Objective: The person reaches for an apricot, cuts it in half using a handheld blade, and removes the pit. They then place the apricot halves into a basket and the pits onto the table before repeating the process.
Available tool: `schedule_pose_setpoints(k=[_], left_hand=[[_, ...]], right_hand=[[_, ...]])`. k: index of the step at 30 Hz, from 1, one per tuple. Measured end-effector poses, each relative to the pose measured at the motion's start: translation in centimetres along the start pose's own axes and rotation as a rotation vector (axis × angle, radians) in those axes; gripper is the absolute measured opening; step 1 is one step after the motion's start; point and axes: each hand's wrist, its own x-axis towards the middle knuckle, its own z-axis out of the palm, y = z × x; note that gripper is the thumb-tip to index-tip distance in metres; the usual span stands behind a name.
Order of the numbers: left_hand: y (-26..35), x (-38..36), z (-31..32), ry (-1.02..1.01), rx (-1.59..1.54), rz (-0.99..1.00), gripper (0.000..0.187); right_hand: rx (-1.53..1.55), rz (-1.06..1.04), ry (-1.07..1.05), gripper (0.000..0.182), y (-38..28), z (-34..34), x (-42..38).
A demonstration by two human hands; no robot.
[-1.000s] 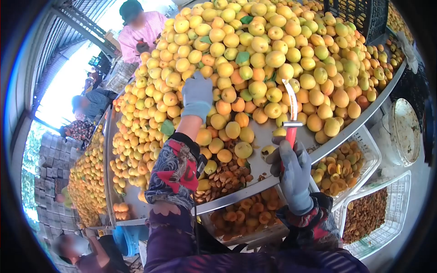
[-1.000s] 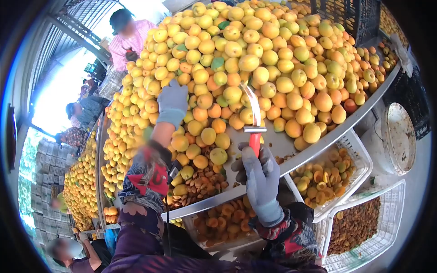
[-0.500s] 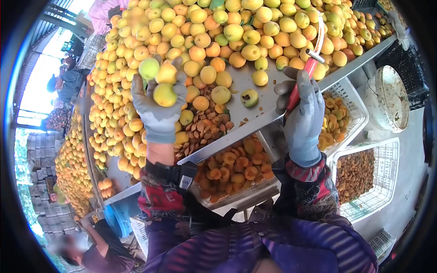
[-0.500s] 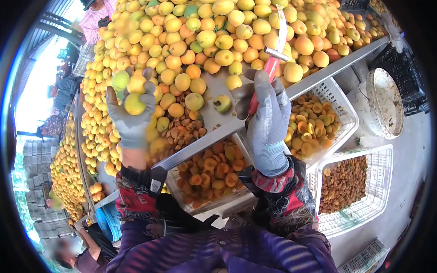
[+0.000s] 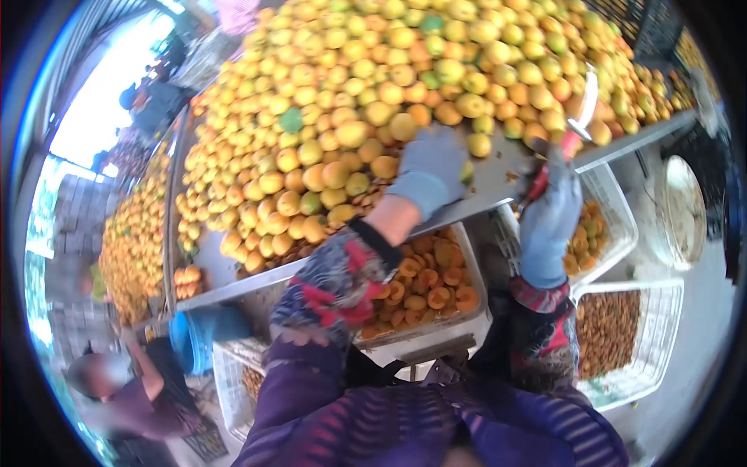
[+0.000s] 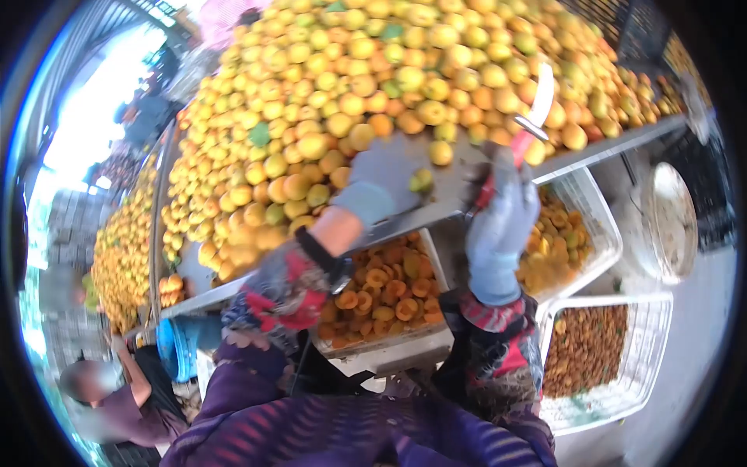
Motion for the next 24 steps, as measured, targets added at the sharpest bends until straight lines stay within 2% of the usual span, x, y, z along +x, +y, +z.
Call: schedule_pose_setpoints(k=[2, 5, 9, 11, 12, 15, 17, 19, 24], left_hand=[[0.1, 0.2, 0.1, 0.006, -0.038, 0.013, 0.031], [0.3, 1.0, 1.9, 0.011, 0.131, -0.08, 0.029], [-0.2, 0.6, 2.3, 0.008, 0.077, -0.072, 0.025], [0.9, 0.5, 3.9, 0.32, -0.014, 0.026, 0.024], [0.9, 0.4, 4.0, 0.319, -0.024, 0.023, 0.024], [0.9, 0.8, 2.9, 0.268, -0.053, 0.004, 0.027], [0.6, 0.7, 2.0, 0.146, -0.122, 0.016, 0.03], [0.8, 1.1, 2.1, 0.154, -0.171, -0.035, 0.03], [0.9, 1.1, 1.8, 0.171, -0.241, -0.137, 0.032]], right_hand=[[0.234, 0.234, -0.023, 0.029, -2.4, 0.8, -0.7], [0.219, 0.237, -0.026, 0.031, -2.9, 1.4, -0.9], [0.205, 0.247, -0.044, 0.032, -3.0, 1.9, -1.4], [0.131, 0.213, -0.061, 0.033, -2.5, 2.0, -1.5], [0.058, 0.167, -0.065, 0.034, -2.4, 2.1, -1.5], [0.055, 0.205, -0.053, 0.034, -2.5, 2.3, -1.8], [0.046, 0.195, -0.071, 0.034, -2.2, 2.2, -1.7], [-0.071, 0.122, -0.113, 0.035, -1.5, 1.8, -1.3], [-0.062, 0.097, -0.125, 0.036, -0.8, 1.7, -1.0]])
